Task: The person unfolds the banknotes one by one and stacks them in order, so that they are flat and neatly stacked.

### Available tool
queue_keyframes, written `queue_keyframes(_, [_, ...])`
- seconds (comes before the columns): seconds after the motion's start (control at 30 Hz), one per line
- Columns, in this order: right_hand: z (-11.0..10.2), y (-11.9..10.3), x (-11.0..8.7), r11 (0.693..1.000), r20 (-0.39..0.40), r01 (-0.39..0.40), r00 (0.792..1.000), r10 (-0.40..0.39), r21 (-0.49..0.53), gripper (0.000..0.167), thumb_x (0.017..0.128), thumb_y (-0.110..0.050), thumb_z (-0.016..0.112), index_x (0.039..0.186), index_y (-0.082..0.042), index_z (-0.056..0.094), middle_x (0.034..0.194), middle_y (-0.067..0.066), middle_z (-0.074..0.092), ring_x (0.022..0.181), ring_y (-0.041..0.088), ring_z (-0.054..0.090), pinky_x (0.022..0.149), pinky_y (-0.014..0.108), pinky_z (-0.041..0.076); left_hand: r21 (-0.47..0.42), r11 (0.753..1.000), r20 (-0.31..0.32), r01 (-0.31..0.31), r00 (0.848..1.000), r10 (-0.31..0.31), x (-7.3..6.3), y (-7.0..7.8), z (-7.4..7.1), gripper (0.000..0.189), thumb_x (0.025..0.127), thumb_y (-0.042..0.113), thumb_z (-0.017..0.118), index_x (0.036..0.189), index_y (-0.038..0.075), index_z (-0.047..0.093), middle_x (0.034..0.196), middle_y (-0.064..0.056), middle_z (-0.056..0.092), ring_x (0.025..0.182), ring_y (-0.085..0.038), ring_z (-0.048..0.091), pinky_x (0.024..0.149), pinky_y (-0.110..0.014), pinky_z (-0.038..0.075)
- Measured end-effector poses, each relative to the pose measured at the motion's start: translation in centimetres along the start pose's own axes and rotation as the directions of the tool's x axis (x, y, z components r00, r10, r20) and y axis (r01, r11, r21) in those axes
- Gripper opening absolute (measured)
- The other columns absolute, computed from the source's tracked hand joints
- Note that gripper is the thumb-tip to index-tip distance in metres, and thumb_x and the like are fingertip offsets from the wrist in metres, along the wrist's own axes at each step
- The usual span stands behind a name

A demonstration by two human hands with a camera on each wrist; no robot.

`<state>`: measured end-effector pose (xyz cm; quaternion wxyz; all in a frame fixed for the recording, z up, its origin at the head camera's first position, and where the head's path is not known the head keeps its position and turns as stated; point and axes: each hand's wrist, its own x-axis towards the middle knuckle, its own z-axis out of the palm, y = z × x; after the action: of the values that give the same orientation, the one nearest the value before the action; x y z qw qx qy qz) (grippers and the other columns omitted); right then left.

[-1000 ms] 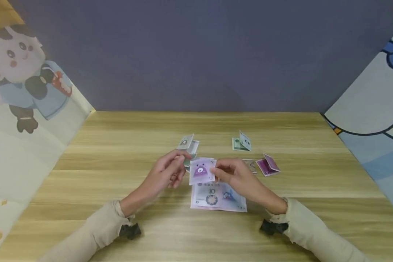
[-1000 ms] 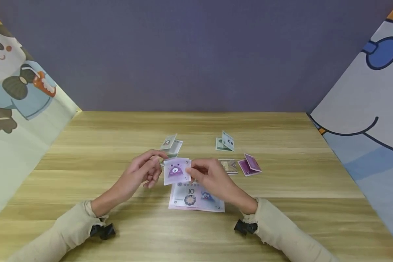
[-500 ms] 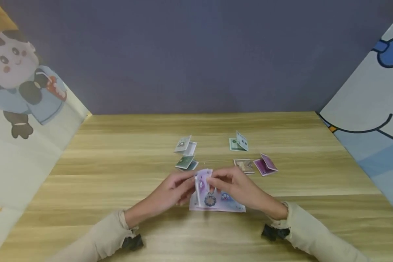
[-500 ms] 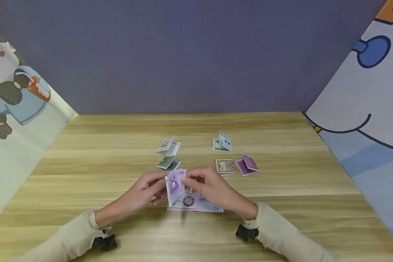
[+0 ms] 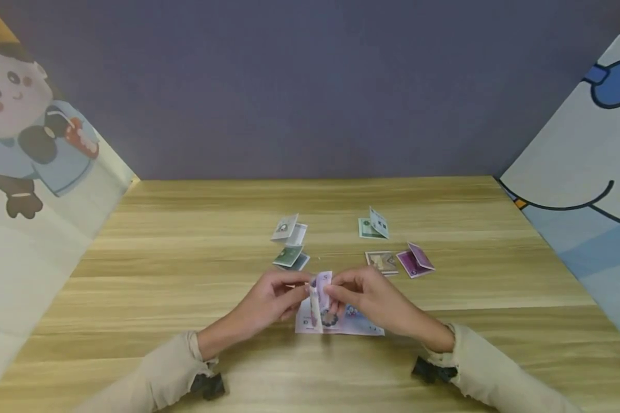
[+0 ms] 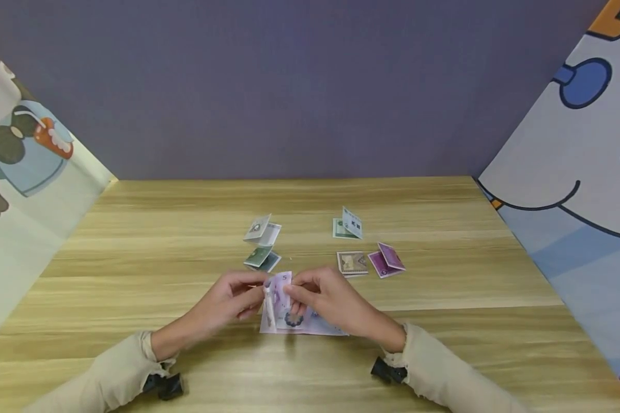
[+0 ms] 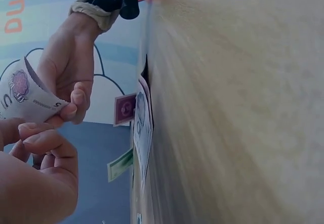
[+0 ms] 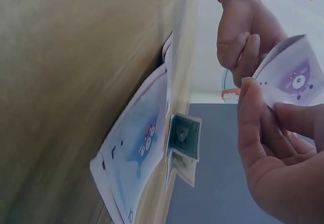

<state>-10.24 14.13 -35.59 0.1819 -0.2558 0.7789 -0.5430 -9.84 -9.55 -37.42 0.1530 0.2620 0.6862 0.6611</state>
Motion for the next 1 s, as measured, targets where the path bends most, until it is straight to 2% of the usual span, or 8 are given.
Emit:
queue_keyframes(0.17, [0.1, 0.1, -0.5, 0.999, -0.036, 0.029, 0.999, -0.03, -0.03, 0.02, 0.102, -0.017, 0.058, 0.092, -0.006, 0.072, 0.079, 0.004, 0.071, 0.07, 0.02, 0.067, 0.064, 0.036, 0.057, -0.042, 0.998, 0.035, 0.044, 0.998, -0.043, 0.1, 0.4, 0.0, 0.025, 0.098, 0.006, 0.058, 0.121, -0.003, 0.062, 0.074, -0.009, 0.053, 0.05, -0.005, 0.042, 0.043, -0.017, 0.035])
queue_keyframes(0.33, [-0.1, 0.6, -1.0, 0.997, -0.075, 0.052, 0.996, -0.057, -0.066, 0.015, 0.099, -0.003, 0.057, 0.097, -0.002, 0.072, 0.089, 0.005, 0.071, 0.076, 0.014, 0.066, 0.068, 0.031, 0.058, -0.066, 0.997, 0.077, 0.05, 0.996, -0.045, 0.2, 0.5, 0.2, 0.017, 0.097, 0.007, 0.062, 0.11, -0.004, 0.061, 0.076, -0.009, 0.052, 0.051, -0.006, 0.041, 0.043, -0.018, 0.035])
queue_keyframes(0.5, [-0.5, 0.9, -1.6, 0.997, -0.092, 0.039, 0.995, -0.044, -0.061, 0.014, 0.097, 0.001, 0.058, 0.095, -0.003, 0.071, 0.087, 0.005, 0.07, 0.074, 0.013, 0.064, 0.066, 0.029, 0.056, -0.007, 0.998, 0.026, 0.065, 0.998, -0.065, 0.3, 0.6, 0.1, 0.013, 0.096, 0.01, 0.064, 0.102, 0.0, 0.06, 0.086, -0.015, 0.057, 0.062, -0.012, 0.049, 0.049, -0.02, 0.041])
queue_keyframes(0.6, [-0.7, 1.0, -1.7, 0.998, -0.09, 0.05, 0.994, -0.054, -0.046, 0.013, 0.099, -0.006, 0.059, 0.09, -0.005, 0.07, 0.08, 0.005, 0.068, 0.069, 0.015, 0.063, 0.062, 0.032, 0.056, 0.005, 0.995, -0.013, 0.095, 0.995, -0.095, 0.3, 0.7, -0.1, 0.014, 0.096, 0.013, 0.065, 0.104, 0.003, 0.06, 0.097, -0.013, 0.058, 0.079, -0.017, 0.057, 0.06, -0.026, 0.053])
queue_keyframes(0.67, [-0.8, 1.1, -1.8, 0.997, -0.089, 0.064, 0.994, -0.068, -0.045, 0.015, 0.1, -0.01, 0.06, 0.088, -0.007, 0.069, 0.077, 0.004, 0.067, 0.068, 0.017, 0.063, 0.061, 0.033, 0.056, -0.004, 0.993, -0.023, 0.114, 0.993, -0.114, 0.3, 0.9, -0.3, 0.016, 0.097, 0.015, 0.065, 0.105, 0.003, 0.059, 0.101, -0.012, 0.059, 0.087, -0.02, 0.059, 0.062, -0.029, 0.055])
queue_keyframes(0.73, [-0.9, 1.1, -1.9, 0.996, -0.095, 0.073, 0.993, -0.077, -0.043, 0.017, 0.1, -0.013, 0.061, 0.087, -0.008, 0.07, 0.076, 0.003, 0.067, 0.067, 0.018, 0.063, 0.06, 0.034, 0.056, -0.018, 0.992, -0.024, 0.126, 0.992, -0.127, 0.3, 1.0, -0.4, 0.016, 0.097, 0.016, 0.065, 0.105, 0.003, 0.059, 0.099, -0.014, 0.06, 0.084, -0.021, 0.06, 0.06, -0.029, 0.055])
queue_keyframes(0.87, [-1.2, 1.3, -2.0, 0.995, -0.112, 0.094, 0.989, -0.099, -0.046, 0.016, 0.099, -0.013, 0.062, 0.086, -0.009, 0.071, 0.075, 0.003, 0.067, 0.066, 0.019, 0.063, 0.059, 0.035, 0.056, -0.025, 0.991, -0.027, 0.133, 0.991, -0.133, 0.3, 1.2, -0.6, 0.015, 0.098, 0.015, 0.064, 0.104, 0.002, 0.058, 0.087, -0.016, 0.06, 0.069, -0.019, 0.056, 0.049, -0.021, 0.042])
queue_keyframes(1.0, [-1.5, 1.4, -2.3, 0.995, -0.12, 0.093, 0.988, -0.098, -0.046, 0.016, 0.099, -0.012, 0.062, 0.085, -0.01, 0.071, 0.074, 0.003, 0.067, 0.065, 0.02, 0.063, 0.059, 0.035, 0.056, -0.023, 0.991, -0.042, 0.131, 0.99, -0.131, 0.3, 1.3, -0.8, 0.013, 0.098, 0.013, 0.063, 0.104, 0.003, 0.058, 0.082, -0.018, 0.06, 0.064, -0.019, 0.054, 0.046, -0.02, 0.039])
